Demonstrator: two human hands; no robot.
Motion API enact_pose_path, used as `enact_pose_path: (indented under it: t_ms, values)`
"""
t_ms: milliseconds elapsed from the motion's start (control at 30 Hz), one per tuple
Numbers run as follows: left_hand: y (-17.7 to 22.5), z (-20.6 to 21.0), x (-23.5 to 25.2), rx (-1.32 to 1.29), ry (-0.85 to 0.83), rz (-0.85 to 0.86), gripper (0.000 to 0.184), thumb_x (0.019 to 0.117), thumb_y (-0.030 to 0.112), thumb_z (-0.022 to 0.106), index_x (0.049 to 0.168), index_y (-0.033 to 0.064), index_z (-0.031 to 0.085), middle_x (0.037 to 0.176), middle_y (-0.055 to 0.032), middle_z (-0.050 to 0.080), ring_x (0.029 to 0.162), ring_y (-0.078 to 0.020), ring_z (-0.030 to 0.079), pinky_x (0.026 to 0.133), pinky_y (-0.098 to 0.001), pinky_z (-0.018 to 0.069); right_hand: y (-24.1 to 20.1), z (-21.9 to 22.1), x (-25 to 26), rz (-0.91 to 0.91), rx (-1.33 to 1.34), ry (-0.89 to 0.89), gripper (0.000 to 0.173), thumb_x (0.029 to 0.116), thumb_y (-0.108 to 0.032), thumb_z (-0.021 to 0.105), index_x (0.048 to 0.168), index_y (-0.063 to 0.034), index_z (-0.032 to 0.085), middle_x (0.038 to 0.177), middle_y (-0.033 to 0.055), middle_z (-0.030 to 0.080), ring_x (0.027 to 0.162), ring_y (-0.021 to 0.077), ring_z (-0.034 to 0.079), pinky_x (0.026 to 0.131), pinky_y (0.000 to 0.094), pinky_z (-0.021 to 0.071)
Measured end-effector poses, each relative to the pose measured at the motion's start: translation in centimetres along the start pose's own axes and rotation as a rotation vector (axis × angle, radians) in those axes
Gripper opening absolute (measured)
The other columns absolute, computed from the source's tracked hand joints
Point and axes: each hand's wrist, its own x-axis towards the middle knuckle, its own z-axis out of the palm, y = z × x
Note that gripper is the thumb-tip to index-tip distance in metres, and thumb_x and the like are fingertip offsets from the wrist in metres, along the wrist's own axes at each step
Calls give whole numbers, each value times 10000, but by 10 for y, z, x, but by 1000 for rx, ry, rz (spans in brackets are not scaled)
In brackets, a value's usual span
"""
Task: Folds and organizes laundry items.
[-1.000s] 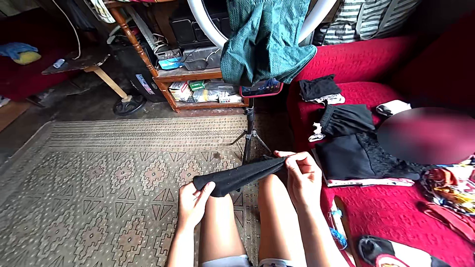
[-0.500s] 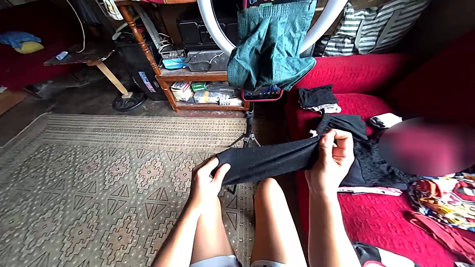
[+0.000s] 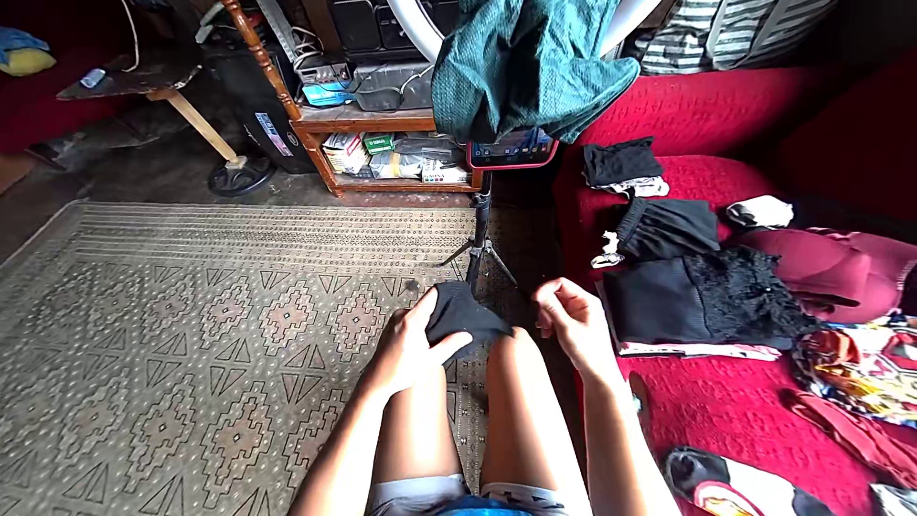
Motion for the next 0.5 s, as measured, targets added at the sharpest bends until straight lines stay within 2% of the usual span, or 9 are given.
enact_pose_path:
  t_ms: [67, 100, 200, 300, 367, 400, 433, 467, 500]
  values:
    - [7, 3, 7, 74, -22, 13, 658, 864, 424, 726, 1306, -49, 610, 986, -153, 748, 917, -251, 738, 832, -488, 583, 3, 10, 0, -6, -51, -28, 85, 994, -140, 594, 954, -96, 655, 710, -102, 638, 614, -8, 608, 599, 183, 536]
    - [9, 3, 10, 85, -15, 32, 611, 861, 383, 714, 1291, -42, 621, 953, -153, 745, 884, -256, 737, 798, -493, 585, 4, 14, 0, -19, -47, -37, 71, 987, -128, 607, 960, -87, 658, 740, -91, 654, 654, -2, 624, 638, 188, 545]
    - [7, -6, 21, -18, -33, 99, 523, 859, 298, 663, 1278, -13, 624, 925, -94, 734, 865, -142, 716, 782, -406, 597, 2, 21, 2, -53, -24, -32, 102, 964, -132, 653, 1042, -67, 649, 905, -31, 697, 816, 56, 681, 773, 243, 593]
    - [6, -19, 30, -237, -86, 174, 516, 882, 233, 654, 1313, -42, 586, 1023, -60, 740, 949, -46, 704, 853, -299, 606, 3, 26, 7, -49, -20, -68, 339, 989, -232, 623, 1275, -51, 603, 1228, 61, 677, 1108, 146, 670, 944, 328, 580]
    - [4, -24, 31, -407, -115, 212, 473, 888, 165, 647, 1299, -58, 575, 1042, -53, 730, 952, -41, 699, 847, -273, 608, 5, 34, 7, -9, 27, -164, 439, 1019, -280, 578, 1384, -37, 549, 1335, 85, 644, 1208, 162, 635, 1015, 347, 547]
    - [2, -25, 30, -499, -126, 222, 439, 888, 130, 635, 1281, -56, 576, 1043, -45, 724, 949, -46, 695, 843, -274, 608, 5, 38, 6, 27, 72, -222, 423, 1029, -269, 562, 1381, -34, 554, 1298, 60, 659, 1174, 129, 641, 1000, 319, 547]
    - [0, -26, 28, -575, -125, 219, 413, 884, 108, 625, 1266, -45, 586, 1041, -30, 725, 942, -46, 696, 839, -275, 609, 5, 44, 3, 72, 143, -280, 359, 1035, -239, 555, 1331, -40, 591, 1192, 22, 690, 1065, 90, 667, 916, 284, 572]
    - [-3, -27, 26, -625, -118, 204, 378, 890, 105, 617, 1248, -17, 600, 1036, -3, 728, 933, -37, 695, 833, -268, 607, 6, 49, 0, 121, 257, -335, 263, 1033, -194, 557, 1232, -48, 651, 1053, 0, 717, 910, 77, 698, 773, 268, 612]
    - [-7, -29, 24, -648, -102, 182, 347, 900, 116, 618, 1230, 10, 615, 1029, 18, 733, 922, -30, 697, 828, -262, 608, 9, 53, -4, 145, 385, -395, 185, 1028, -173, 578, 1127, -71, 696, 928, -30, 726, 785, 59, 699, 671, 253, 612]
